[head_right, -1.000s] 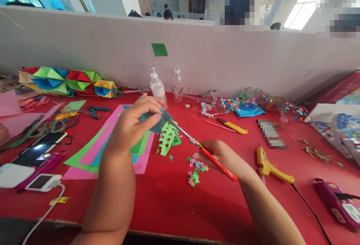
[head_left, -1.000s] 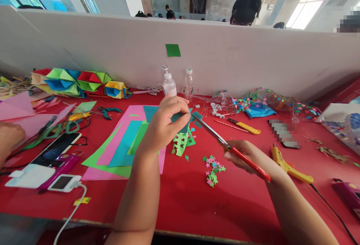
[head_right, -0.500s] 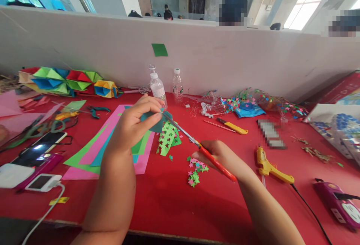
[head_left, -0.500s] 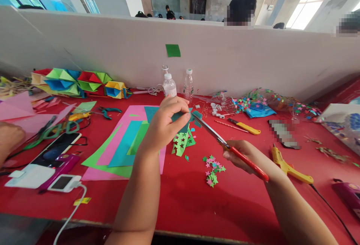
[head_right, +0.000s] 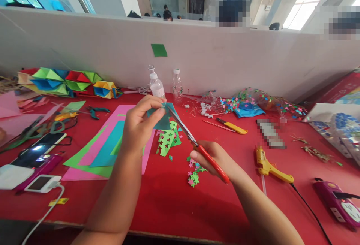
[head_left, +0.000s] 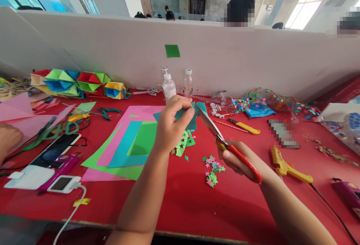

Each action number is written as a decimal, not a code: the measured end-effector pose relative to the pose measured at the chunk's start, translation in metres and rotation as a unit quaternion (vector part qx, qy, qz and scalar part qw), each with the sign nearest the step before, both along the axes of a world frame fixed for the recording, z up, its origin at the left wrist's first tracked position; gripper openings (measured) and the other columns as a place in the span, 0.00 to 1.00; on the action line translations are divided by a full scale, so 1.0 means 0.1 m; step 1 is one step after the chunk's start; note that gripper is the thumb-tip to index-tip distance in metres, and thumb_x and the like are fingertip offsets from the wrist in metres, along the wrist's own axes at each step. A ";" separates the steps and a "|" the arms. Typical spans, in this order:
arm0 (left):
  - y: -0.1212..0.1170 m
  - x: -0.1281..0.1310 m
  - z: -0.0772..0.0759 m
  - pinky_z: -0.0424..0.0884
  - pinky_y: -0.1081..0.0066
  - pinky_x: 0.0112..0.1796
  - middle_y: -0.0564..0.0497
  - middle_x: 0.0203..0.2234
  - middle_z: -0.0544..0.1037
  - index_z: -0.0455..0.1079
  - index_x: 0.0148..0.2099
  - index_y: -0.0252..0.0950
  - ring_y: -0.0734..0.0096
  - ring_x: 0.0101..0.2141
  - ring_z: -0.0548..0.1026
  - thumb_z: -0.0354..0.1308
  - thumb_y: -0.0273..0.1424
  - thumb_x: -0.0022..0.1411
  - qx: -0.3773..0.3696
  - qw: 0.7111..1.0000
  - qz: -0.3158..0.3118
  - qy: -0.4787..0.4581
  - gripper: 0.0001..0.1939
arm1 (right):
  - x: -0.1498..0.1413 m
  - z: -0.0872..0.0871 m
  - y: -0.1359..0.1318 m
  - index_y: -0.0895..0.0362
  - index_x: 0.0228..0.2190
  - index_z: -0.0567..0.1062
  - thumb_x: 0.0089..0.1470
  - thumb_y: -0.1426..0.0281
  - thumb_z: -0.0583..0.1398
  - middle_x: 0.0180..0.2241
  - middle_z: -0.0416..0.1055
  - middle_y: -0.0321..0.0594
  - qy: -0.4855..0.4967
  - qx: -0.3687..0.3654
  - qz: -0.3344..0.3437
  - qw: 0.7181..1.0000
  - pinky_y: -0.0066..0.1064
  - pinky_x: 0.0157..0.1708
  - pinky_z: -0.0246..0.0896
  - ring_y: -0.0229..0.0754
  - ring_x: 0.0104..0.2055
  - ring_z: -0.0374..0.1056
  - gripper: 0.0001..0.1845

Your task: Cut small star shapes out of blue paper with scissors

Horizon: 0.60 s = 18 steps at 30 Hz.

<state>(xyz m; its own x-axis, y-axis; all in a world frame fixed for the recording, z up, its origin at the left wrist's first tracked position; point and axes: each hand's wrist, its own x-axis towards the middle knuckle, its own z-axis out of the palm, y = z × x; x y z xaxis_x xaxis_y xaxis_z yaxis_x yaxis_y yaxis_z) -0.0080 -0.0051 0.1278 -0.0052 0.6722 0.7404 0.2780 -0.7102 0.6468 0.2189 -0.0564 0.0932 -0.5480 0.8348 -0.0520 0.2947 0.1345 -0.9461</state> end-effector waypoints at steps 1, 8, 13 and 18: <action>0.00 0.02 -0.01 0.69 0.61 0.48 0.50 0.33 0.73 0.67 0.31 0.39 0.66 0.43 0.74 0.56 0.26 0.61 0.007 1.000 0.004 -0.005 0.06 | -0.01 -0.01 0.00 0.55 0.25 0.60 0.56 0.43 0.54 0.17 0.54 0.28 0.004 0.000 0.000 1.000 0.25 0.17 0.44 0.31 0.17 0.49 0.28; -0.01 0.00 0.00 0.68 0.58 0.50 0.51 0.32 0.73 0.66 0.32 0.39 0.65 0.44 0.74 0.55 0.26 0.62 0.034 0.999 -0.006 0.019 0.06 | 0.04 0.09 0.01 0.55 0.25 0.60 0.55 0.41 0.55 0.19 0.55 0.29 -0.036 0.016 0.006 0.999 0.25 0.17 0.44 0.31 0.18 0.50 0.29; -0.03 -0.06 0.02 0.64 0.55 0.54 0.52 0.33 0.73 0.66 0.32 0.39 0.65 0.45 0.74 0.56 0.25 0.62 0.044 0.997 -0.025 0.050 0.06 | 0.06 0.07 0.04 0.55 0.25 0.60 0.53 0.41 0.56 0.18 0.54 0.28 -0.033 0.012 0.014 0.999 0.26 0.18 0.43 0.31 0.18 0.50 0.30; -0.03 -0.01 0.00 0.65 0.57 0.53 0.51 0.33 0.72 0.67 0.32 0.39 0.66 0.45 0.74 0.56 0.24 0.62 0.051 0.998 -0.023 0.027 0.06 | -0.02 0.03 -0.01 0.54 0.23 0.59 0.54 0.41 0.55 0.16 0.54 0.28 0.004 0.003 -0.001 1.000 0.26 0.16 0.42 0.30 0.16 0.49 0.30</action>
